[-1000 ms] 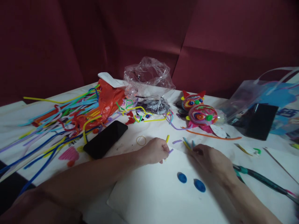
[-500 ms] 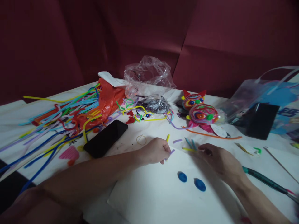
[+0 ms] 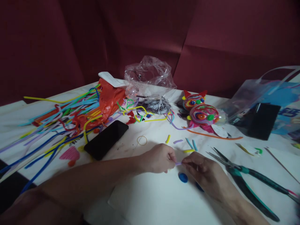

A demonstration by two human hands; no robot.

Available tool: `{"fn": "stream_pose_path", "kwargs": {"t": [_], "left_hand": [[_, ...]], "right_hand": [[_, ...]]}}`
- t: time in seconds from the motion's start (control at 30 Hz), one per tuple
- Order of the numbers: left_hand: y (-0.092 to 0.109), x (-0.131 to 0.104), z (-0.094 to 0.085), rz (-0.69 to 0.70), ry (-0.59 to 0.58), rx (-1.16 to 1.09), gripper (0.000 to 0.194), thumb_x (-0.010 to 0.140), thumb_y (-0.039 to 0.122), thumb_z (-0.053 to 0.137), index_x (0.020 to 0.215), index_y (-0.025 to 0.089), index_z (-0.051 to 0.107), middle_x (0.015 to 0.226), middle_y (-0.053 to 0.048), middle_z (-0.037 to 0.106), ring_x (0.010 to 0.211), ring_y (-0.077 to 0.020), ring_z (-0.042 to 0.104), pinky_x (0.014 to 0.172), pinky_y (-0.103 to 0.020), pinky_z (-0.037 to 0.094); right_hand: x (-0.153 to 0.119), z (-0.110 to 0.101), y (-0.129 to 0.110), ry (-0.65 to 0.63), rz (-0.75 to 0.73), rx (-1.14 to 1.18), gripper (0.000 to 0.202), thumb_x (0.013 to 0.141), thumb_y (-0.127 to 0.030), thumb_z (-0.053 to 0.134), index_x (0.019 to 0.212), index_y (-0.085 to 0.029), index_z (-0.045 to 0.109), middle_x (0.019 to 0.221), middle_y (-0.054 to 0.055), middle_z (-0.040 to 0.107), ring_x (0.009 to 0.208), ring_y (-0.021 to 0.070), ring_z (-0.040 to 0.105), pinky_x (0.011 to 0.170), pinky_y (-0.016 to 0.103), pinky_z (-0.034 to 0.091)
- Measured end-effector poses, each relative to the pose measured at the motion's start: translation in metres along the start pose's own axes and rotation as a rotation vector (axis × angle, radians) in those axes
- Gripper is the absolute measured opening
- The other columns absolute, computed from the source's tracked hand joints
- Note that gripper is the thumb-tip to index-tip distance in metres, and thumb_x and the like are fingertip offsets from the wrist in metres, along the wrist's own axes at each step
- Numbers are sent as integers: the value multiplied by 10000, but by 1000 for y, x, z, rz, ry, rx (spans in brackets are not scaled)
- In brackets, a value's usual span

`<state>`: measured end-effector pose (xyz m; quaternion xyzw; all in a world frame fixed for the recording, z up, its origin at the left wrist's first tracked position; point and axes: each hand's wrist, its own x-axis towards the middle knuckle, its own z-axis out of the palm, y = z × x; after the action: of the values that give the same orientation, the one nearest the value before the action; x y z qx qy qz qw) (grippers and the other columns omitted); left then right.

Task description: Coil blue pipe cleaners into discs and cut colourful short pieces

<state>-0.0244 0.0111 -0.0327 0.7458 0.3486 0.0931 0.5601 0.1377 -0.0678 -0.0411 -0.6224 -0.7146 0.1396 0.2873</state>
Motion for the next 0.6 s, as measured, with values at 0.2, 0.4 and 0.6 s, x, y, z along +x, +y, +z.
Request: {"fn": "stream_pose_path", "kwargs": {"t": [0.2,0.4,0.6], "left_hand": [[3,-3,0,-6,-22,36,56,659,158,484,678,144,535,495,38,497,442,-80,508,412,-162,358],[3,-6,2,-37,-72,90,89,635,150,471,682,149,547,506,25,526,498,-119,573,444,-183,381],[0,-4,6,-73,-50,-20,69,624,112,468,645,148,523,470,27,516,457,-110,553,404,-173,352]], "right_hand": [[-2,1,3,-68,-9,-18,160,804,-265,390,746,-206,526,604,5,559,489,136,492,437,232,375],[-4,-1,-3,-62,-42,-44,162,807,-250,387,731,-213,525,642,13,564,514,136,478,483,249,371],[-5,-2,-6,-36,-96,-71,173,811,-221,382,716,-217,527,672,11,558,526,129,484,484,243,364]]}}
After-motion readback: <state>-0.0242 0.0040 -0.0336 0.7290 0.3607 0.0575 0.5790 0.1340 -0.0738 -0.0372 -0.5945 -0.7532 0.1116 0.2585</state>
